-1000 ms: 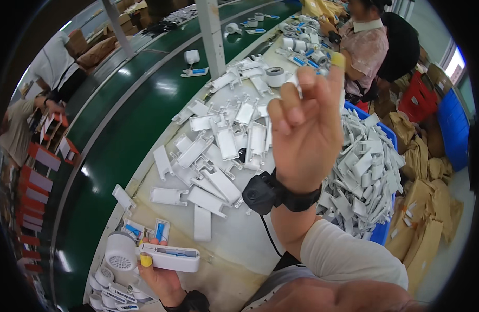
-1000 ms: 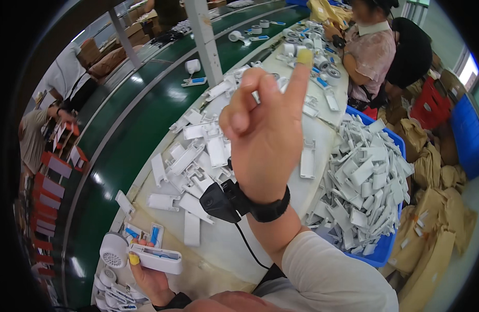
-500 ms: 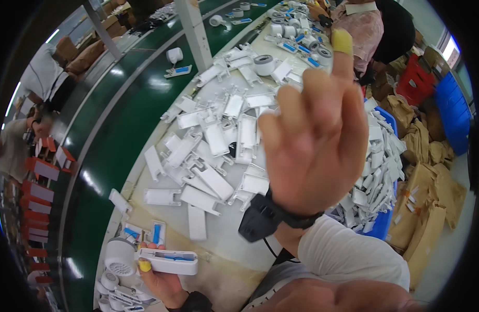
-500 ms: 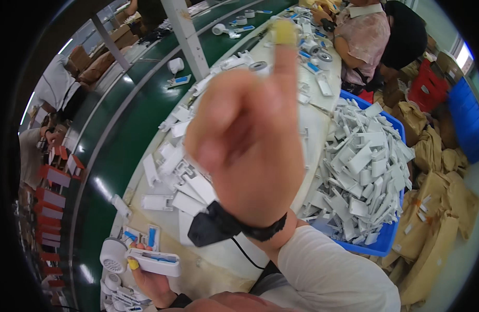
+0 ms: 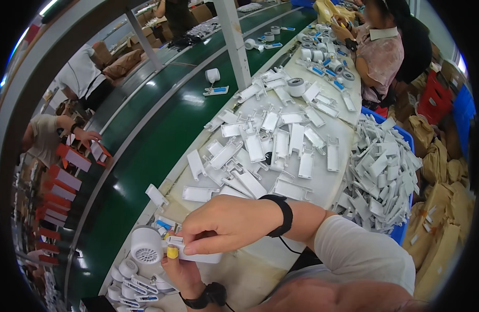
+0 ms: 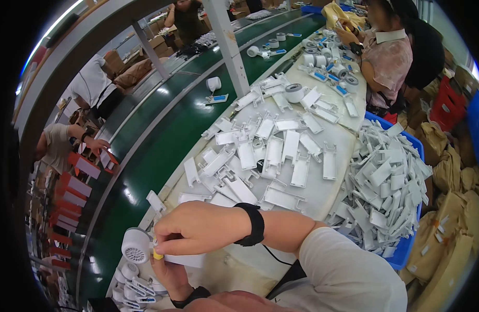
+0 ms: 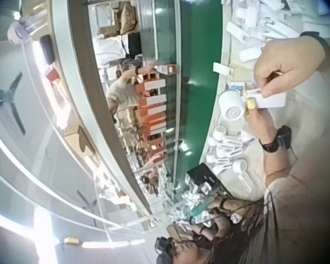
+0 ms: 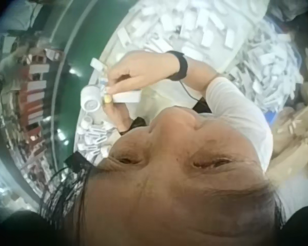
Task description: Manually assembling components and applying adhesive labels to small handheld electronic fans on a factory production line.
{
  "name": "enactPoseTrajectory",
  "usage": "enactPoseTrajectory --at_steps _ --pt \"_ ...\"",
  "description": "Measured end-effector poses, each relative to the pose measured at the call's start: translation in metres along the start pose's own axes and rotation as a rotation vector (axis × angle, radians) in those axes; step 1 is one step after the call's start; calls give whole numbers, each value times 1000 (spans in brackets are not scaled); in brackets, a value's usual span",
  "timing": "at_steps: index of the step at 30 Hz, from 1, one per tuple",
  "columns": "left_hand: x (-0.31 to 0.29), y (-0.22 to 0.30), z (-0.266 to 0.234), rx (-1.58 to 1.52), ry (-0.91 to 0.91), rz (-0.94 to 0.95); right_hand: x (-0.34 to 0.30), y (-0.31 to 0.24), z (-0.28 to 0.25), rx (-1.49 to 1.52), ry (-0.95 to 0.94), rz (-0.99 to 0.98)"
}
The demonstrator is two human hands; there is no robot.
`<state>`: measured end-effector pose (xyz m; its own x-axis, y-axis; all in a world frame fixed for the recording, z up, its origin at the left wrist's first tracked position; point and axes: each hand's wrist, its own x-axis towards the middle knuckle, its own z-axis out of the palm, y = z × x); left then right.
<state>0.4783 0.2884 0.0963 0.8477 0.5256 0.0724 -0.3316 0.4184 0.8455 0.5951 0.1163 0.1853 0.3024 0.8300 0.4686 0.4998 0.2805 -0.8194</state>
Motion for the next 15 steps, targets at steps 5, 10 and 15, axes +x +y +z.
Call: enactPoseTrajectory --at_steps 5,10,15 --pt "2 12 0 -41 -31 43 6 11 15 -56 -5 21" --pt "1 18 -2 -84 31 73 10 14 26 -150 61 9" --pt "1 24 -6 -76 52 97 16 24 36 -282 187 -122"
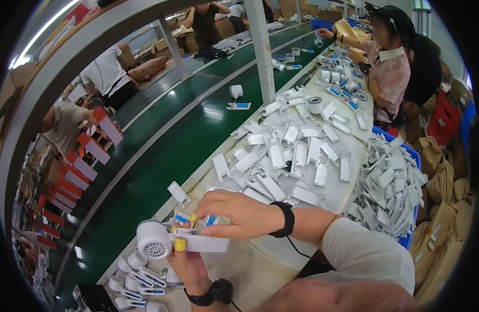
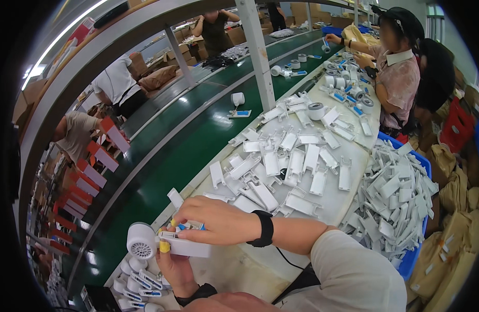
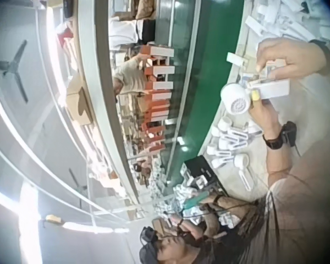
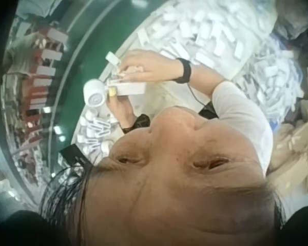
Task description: Manually assembling components and applying adhesive labels to small handheld electronic fans on a factory production line.
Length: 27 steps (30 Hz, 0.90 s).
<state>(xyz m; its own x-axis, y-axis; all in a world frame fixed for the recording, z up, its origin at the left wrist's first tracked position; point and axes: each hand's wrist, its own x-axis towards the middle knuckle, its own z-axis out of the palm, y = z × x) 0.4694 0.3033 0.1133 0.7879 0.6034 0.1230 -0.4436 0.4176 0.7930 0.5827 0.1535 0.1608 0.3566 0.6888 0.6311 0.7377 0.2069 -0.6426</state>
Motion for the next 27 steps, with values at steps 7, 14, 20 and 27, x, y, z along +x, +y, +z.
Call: enactPoseTrajectory --at_steps 7,14,20,27 --pt "1 9 -4 -31 15 28 0 7 16 -11 -109 80" --pt "-3 17 1 6 8 64 -2 7 24 27 -180 169" --pt "-3 18 -1 -7 -20 79 -2 5 26 1 -248 218" --pt "-2 16 -4 -10 -24 84 0 2 25 11 -282 238"
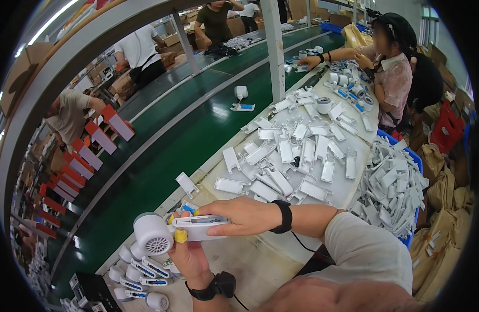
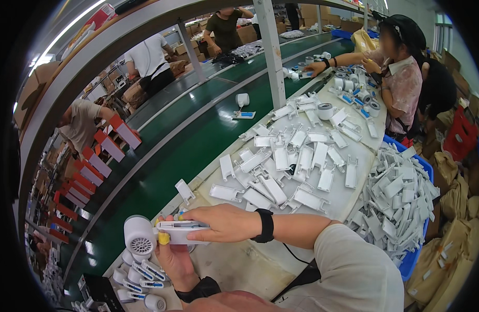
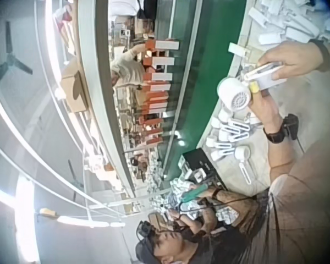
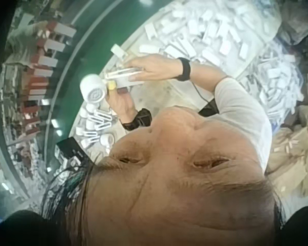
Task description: Manually assembling components and applying adhesive labels to small handheld electronic fans on a factory production line.
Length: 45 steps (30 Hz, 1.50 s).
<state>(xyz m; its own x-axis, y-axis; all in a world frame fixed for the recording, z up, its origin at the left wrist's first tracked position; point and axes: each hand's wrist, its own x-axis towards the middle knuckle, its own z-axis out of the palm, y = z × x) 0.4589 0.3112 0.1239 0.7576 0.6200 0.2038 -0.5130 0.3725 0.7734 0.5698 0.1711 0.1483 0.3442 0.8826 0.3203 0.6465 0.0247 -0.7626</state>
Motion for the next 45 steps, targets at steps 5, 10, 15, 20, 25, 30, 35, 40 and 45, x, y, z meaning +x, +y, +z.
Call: enactPoseTrajectory --at_steps 5,10,15,20,25,30,35,40,45 --pt "0 0 4 -14 36 -21 0 4 3 -4 14 -11" --pt "-1 -1 5 -22 82 -13 1 2 1 4 3 8" --pt "-2 0 3 -9 -2 -26 1 4 2 22 27 15" --pt "-2 -2 3 -2 24 -7 2 6 1 53 -17 45" --pt "-3 -6 2 15 28 27 2 6 1 58 8 44" --pt "-6 -6 5 48 27 68 2 8 6 42 51 26" --pt "-6 -9 3 56 19 87 -1 7 10 -69 158 -14" --pt "-9 -8 3 59 31 83 -2 5 10 -120 253 -128" --pt "-9 -11 6 50 55 103 -1 8 7 -180 250 -141"
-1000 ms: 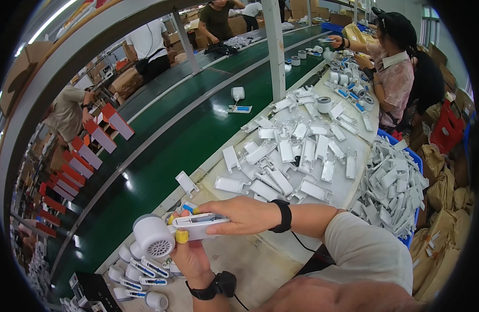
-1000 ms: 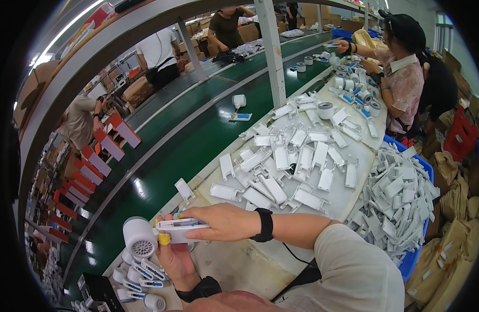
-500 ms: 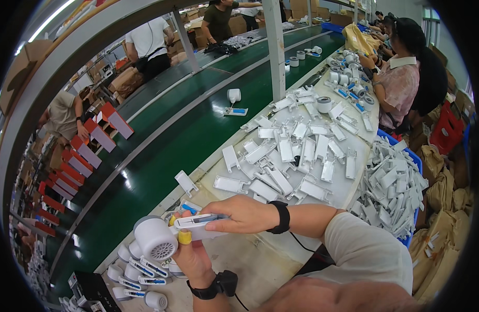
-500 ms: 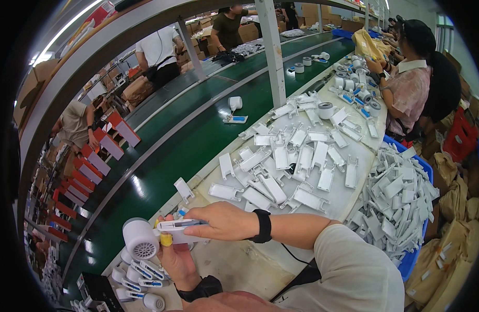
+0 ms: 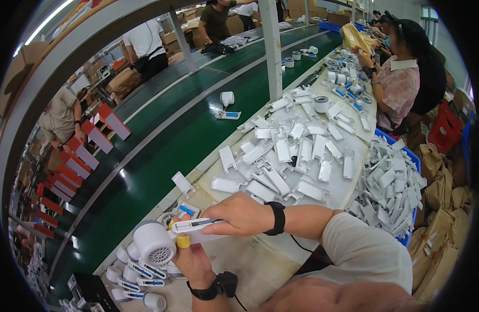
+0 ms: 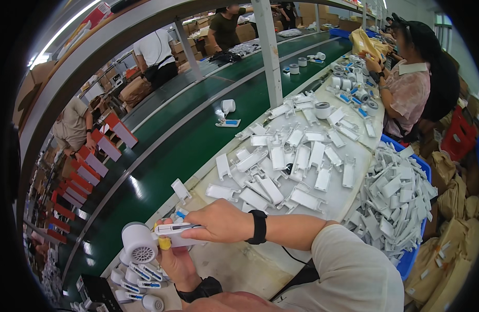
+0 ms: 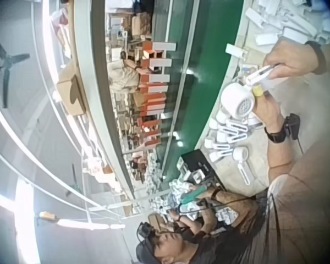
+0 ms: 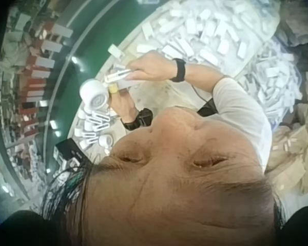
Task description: Manually assembling components and applying adhesive labels to small handheld electronic fans on a factory production line.
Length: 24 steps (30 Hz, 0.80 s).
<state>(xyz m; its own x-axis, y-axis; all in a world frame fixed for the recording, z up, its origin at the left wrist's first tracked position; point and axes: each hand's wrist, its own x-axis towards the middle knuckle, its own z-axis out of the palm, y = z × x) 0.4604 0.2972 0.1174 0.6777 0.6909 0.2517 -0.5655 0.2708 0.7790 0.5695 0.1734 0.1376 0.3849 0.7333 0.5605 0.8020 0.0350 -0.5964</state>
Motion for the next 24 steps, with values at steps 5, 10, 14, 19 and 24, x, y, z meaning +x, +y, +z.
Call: enactPoseTrajectory --at_steps 5,10,14,19,24 --pt "0 1 -4 5 -26 25 1 -1 -2 51 -49 16" --pt "1 3 -1 28 -22 58 2 0 -1 70 -137 84" --pt "2 5 2 48 -84 54 3 -1 -3 138 -168 130" --pt "-1 3 7 168 -110 27 3 -1 -2 146 -131 65" --pt "-2 4 10 158 -201 28 2 0 0 147 -131 53"
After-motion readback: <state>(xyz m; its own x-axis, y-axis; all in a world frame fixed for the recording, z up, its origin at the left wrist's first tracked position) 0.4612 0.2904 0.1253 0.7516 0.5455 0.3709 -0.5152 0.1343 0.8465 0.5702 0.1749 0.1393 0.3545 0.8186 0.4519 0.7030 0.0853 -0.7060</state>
